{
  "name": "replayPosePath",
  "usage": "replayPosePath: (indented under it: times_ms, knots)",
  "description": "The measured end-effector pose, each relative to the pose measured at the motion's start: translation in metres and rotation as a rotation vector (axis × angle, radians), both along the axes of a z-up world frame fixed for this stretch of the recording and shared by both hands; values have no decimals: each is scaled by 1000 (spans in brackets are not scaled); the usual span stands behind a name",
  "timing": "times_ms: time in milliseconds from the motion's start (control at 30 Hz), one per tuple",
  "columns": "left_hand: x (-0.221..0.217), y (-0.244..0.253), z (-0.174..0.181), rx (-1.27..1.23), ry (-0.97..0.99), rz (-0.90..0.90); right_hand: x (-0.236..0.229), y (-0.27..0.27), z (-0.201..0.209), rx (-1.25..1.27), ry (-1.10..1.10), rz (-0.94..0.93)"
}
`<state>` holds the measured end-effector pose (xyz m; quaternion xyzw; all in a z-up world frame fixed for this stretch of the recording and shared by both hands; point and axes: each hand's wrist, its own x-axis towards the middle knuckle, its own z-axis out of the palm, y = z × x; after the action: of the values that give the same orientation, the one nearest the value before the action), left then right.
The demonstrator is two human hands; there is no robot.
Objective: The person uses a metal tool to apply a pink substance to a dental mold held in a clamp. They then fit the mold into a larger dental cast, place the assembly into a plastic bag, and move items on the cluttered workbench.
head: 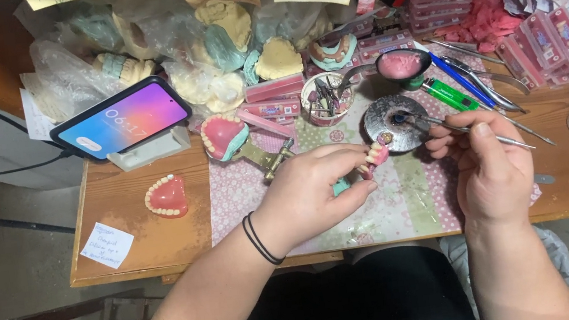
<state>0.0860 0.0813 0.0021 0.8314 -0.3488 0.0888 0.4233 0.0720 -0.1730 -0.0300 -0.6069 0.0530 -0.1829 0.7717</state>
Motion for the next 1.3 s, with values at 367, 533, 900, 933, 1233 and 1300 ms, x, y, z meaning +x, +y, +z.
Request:
replayPosePath:
  times_ms: [367, 533, 900, 933, 1233, 1300]
  knots:
    - [-1, 1, 2, -47, 11, -23, -1, 3, 4, -5, 17, -12]
    - [-1, 1, 3, -65, 16, -35, -6, 4, 3, 5, -23, -28]
    - [0, 0, 3, -43, -17, -28, -35, 6, -46, 200, -438, 243]
    - [0, 1, 4, -43, -18, -26, -35, 6, -46, 201, -439, 244]
    - [-1, 0, 3, -9, 50, -18, -35, 5, -45, 172, -436, 193]
    - [-1, 0, 4, -39, -4, -18, -38, 6, -44, 148, -463, 287]
